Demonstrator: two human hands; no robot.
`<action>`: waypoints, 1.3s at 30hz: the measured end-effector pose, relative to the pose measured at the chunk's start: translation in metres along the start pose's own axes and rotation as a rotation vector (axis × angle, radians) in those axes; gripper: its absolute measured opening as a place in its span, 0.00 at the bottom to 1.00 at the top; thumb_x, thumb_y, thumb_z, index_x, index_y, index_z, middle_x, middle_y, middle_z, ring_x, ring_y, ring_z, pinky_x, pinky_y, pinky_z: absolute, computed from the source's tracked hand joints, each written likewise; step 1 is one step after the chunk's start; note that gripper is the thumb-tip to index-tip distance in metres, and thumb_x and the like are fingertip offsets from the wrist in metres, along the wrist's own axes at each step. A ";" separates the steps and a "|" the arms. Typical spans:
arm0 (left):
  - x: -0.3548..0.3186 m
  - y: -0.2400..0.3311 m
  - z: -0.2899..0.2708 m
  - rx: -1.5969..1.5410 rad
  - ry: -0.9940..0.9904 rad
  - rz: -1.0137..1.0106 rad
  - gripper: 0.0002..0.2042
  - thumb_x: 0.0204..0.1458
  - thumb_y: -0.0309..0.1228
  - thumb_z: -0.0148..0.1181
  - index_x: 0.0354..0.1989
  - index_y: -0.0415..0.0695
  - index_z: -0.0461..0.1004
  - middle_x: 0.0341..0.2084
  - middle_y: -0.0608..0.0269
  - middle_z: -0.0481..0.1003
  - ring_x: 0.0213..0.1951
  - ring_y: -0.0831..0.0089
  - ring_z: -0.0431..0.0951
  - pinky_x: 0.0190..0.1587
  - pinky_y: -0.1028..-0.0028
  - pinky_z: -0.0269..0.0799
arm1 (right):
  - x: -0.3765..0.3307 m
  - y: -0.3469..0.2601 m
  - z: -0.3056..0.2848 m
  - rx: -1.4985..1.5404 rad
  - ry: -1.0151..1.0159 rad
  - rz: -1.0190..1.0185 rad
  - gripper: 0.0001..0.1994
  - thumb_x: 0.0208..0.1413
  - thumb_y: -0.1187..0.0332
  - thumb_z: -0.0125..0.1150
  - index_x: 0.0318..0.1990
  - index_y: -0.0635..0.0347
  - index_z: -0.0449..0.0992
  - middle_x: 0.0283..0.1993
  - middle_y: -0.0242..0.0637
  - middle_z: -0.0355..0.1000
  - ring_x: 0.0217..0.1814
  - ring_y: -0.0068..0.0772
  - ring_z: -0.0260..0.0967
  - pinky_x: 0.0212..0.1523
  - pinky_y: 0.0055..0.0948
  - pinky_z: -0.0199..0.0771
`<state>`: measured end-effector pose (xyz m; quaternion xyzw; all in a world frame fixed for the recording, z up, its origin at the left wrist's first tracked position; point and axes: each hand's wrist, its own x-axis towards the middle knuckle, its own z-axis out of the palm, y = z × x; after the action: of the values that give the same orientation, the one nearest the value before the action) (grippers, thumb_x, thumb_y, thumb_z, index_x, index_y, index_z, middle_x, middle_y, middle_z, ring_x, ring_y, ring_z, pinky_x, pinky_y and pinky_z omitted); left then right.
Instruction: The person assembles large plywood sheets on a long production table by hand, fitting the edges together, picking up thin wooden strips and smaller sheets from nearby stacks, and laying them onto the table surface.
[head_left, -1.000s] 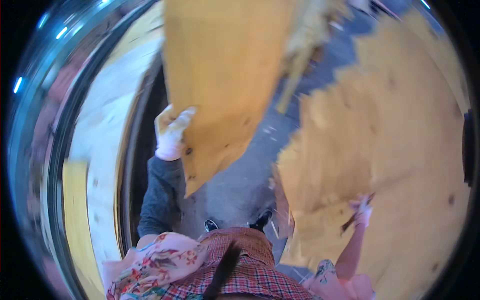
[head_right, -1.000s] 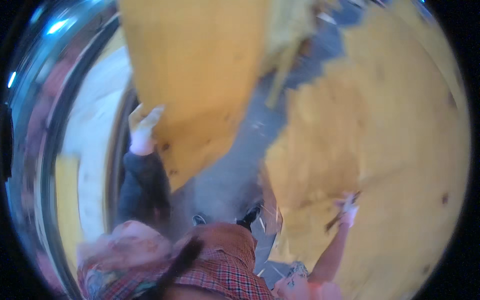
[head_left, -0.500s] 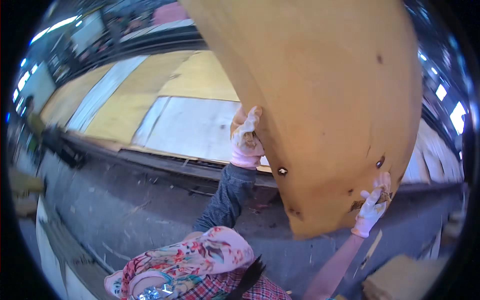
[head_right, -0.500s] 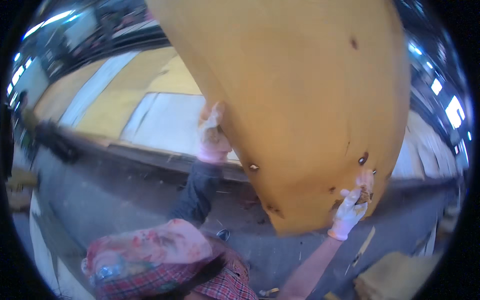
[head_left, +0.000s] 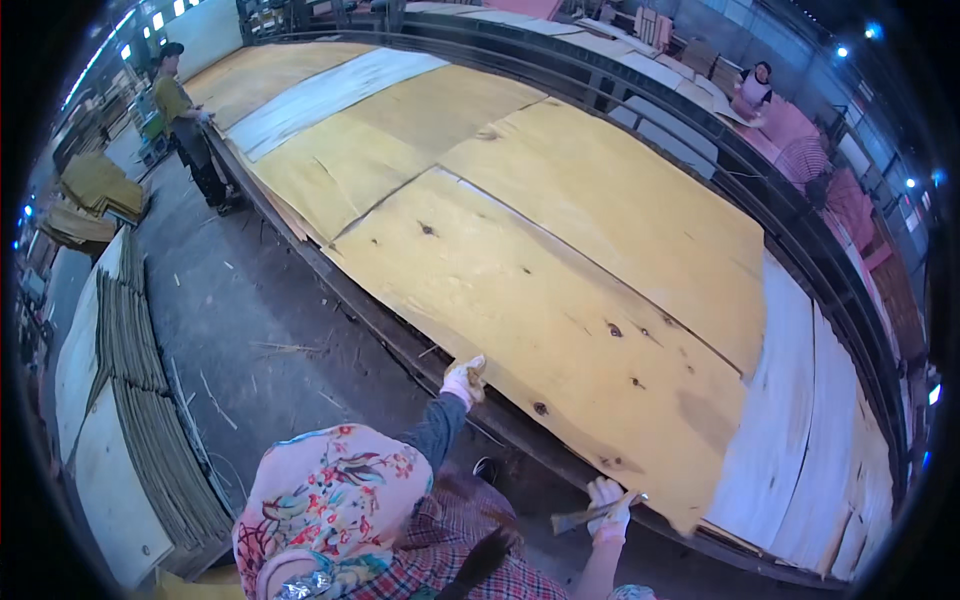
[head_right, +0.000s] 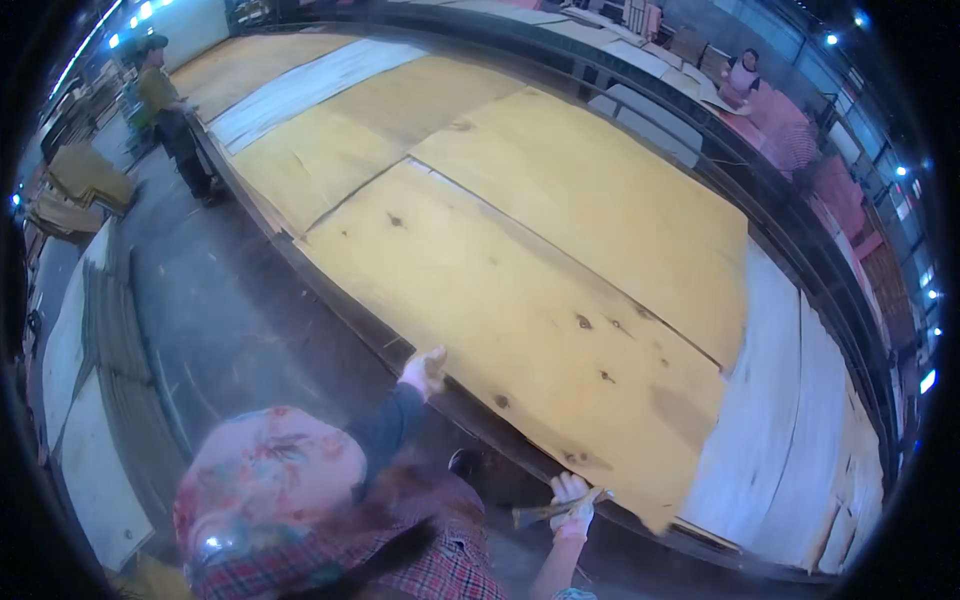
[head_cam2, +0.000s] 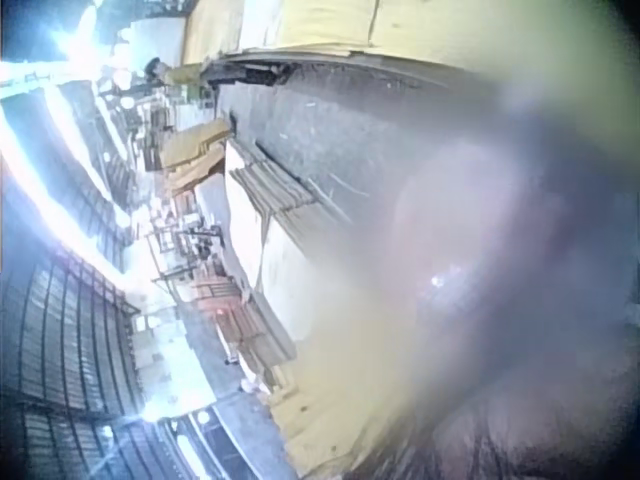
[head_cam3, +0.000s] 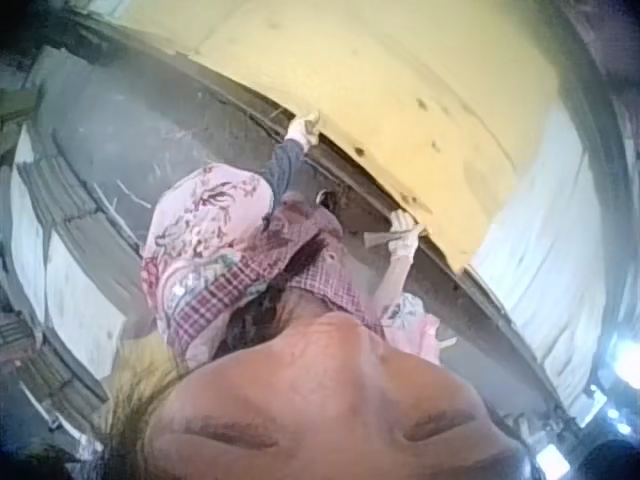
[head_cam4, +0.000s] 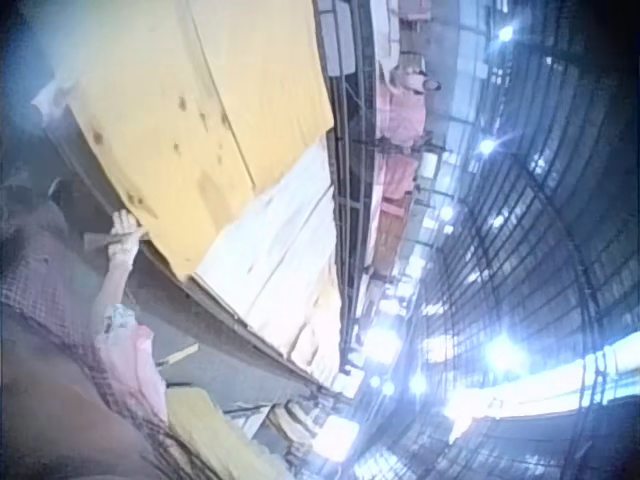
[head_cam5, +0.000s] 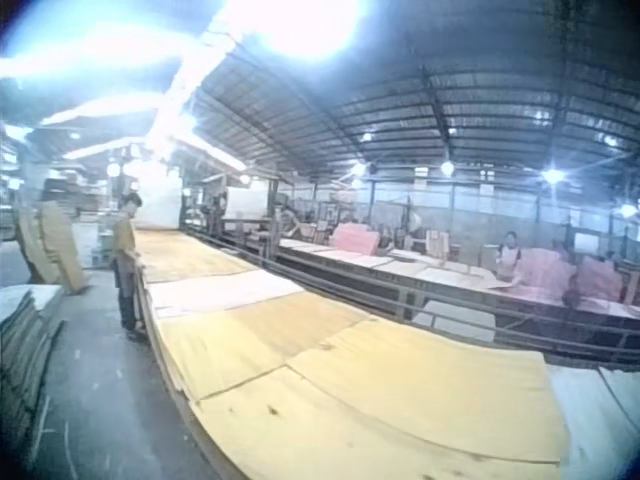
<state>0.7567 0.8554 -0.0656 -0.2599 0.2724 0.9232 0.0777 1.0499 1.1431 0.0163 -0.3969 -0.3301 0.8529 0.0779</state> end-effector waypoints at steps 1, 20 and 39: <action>0.008 0.010 -0.028 0.090 0.006 -0.112 0.16 0.46 0.30 0.59 0.45 0.52 0.68 0.38 0.67 0.74 0.36 0.70 0.73 0.38 0.67 0.69 | 0.017 0.000 -0.004 0.100 0.126 0.044 0.36 0.51 0.34 0.35 0.49 0.61 0.65 0.51 0.41 0.67 0.48 0.46 0.68 0.34 0.29 0.70; 0.003 0.133 0.062 0.503 -0.141 -0.693 0.25 0.51 0.43 0.55 0.51 0.39 0.60 0.37 0.55 0.73 0.37 0.57 0.76 0.39 0.57 0.74 | 0.076 0.003 0.068 0.112 0.414 -0.003 0.17 0.57 0.50 0.44 0.44 0.50 0.69 0.33 0.28 0.72 0.13 0.13 0.53 0.08 0.12 0.52; 0.062 0.001 0.165 2.727 -0.990 0.906 0.33 0.49 0.49 0.47 0.59 0.40 0.54 0.58 0.42 0.53 0.58 0.39 0.51 0.51 0.39 0.52 | 0.041 -0.037 0.045 -0.128 0.471 0.104 0.19 0.52 0.55 0.57 0.36 0.66 0.68 0.22 0.38 0.69 0.14 0.30 0.65 0.14 0.25 0.64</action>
<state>0.6317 0.9436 0.0207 0.4377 0.8932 -0.0894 0.0506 0.9850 1.1650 0.0349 -0.6054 -0.3351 0.7171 0.0835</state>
